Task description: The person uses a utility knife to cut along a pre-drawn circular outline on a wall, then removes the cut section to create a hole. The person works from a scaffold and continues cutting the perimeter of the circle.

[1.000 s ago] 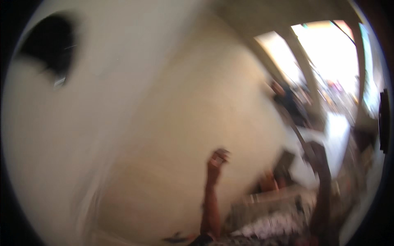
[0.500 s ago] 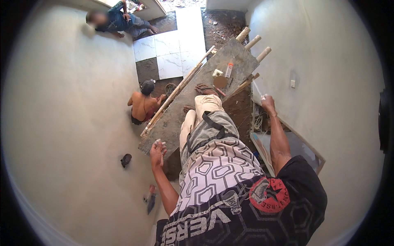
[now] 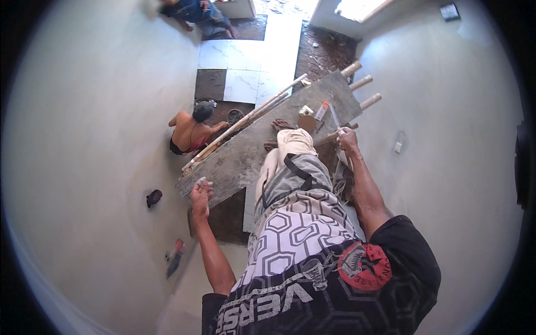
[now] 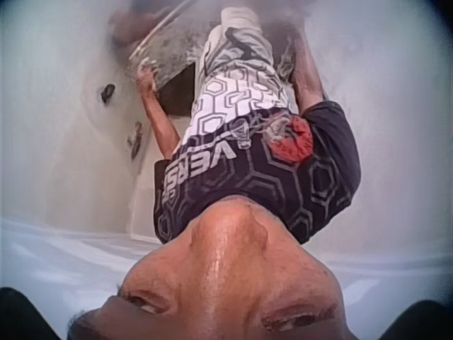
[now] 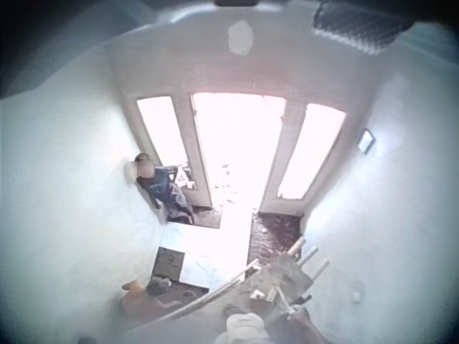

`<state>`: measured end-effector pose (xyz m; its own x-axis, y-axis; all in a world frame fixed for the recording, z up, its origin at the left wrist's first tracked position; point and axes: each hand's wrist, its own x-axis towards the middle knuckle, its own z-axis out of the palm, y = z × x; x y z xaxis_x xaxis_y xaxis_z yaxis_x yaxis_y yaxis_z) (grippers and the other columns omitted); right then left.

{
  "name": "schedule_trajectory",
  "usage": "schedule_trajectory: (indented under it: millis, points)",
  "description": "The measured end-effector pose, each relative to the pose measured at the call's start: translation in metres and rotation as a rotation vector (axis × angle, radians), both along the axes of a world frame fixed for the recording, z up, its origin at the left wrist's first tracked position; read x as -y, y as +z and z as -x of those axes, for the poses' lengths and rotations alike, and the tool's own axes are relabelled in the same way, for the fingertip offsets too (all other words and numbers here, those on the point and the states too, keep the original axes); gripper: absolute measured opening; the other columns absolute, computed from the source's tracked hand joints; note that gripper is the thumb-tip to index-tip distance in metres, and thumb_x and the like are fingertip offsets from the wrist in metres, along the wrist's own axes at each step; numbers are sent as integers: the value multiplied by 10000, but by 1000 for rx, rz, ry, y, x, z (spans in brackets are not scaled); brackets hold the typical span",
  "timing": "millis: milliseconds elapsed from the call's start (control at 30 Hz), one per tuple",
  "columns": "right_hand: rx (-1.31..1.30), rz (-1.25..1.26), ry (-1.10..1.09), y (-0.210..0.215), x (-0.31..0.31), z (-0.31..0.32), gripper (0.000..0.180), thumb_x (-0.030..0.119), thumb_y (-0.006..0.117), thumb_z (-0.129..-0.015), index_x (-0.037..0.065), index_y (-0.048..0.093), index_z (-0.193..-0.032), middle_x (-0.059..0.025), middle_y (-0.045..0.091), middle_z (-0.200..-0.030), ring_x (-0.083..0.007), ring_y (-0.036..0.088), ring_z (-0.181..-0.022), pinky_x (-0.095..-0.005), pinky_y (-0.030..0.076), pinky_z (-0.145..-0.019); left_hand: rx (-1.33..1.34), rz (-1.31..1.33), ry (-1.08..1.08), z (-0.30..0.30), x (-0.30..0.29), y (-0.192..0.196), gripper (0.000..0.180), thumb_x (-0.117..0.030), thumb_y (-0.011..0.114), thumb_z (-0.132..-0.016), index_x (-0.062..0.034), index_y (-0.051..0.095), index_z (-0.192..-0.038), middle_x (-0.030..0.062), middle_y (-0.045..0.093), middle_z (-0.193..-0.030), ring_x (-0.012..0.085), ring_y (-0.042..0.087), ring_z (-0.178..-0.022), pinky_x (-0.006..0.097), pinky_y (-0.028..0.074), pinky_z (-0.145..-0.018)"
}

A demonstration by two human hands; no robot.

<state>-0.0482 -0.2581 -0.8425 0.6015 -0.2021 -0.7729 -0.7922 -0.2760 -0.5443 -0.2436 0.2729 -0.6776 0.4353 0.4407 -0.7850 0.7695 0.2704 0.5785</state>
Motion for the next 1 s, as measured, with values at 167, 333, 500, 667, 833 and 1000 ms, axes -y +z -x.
schedule_trajectory:
  millis: [167,333,500,667,833,1000]
  points:
    - [346,-10,580,12,-47,-98,261,308,582,-959,67,642,-1043,-9,593,-759,-103,550,-653,-303,443,-559,160,4,126,67,8,-27,209,-253,616,-983,-119,597,-1142,-2,654,-911,92,601,-798,293,518,-682]
    - [613,-332,1016,48,-212,-181,261,252,542,-957,22,640,-1033,-75,621,-865,-178,580,-810,-357,468,-715,113,-662,-357,146,7,-3,205,-88,645,-810,-100,709,-1005,63,686,-953,195,646,-818,364,537,-715]
    - [994,-607,970,130,-364,-177,192,108,523,-919,-43,634,-963,-149,646,-908,-268,612,-888,-389,490,-828,76,-297,441,154,-2,-11,287,-331,666,-942,-138,637,-1152,-47,635,-889,45,553,-722,248,488,-628]
    - [689,-1248,1199,324,-469,-125,132,19,585,-881,-20,685,-958,-95,646,-889,-157,615,-746,-264,471,-669,48,-643,546,182,-48,92,270,-284,646,-969,-95,637,-1160,-38,652,-922,41,577,-769,231,487,-659]
    - [680,-1616,1269,434,-465,-85,153,88,593,-941,-18,686,-1000,-101,636,-862,-138,605,-702,-263,450,-609,62,-1086,558,169,5,191,286,-250,671,-954,-45,650,-1153,4,682,-967,99,633,-890,260,522,-723]
    - [466,-1767,1405,473,-429,-108,189,160,614,-968,-18,673,-989,-56,592,-739,-85,518,-653,-278,434,-575,-25,-1556,508,73,103,311,283,-209,710,-920,-45,664,-1146,87,683,-1043,189,657,-958,342,550,-781]
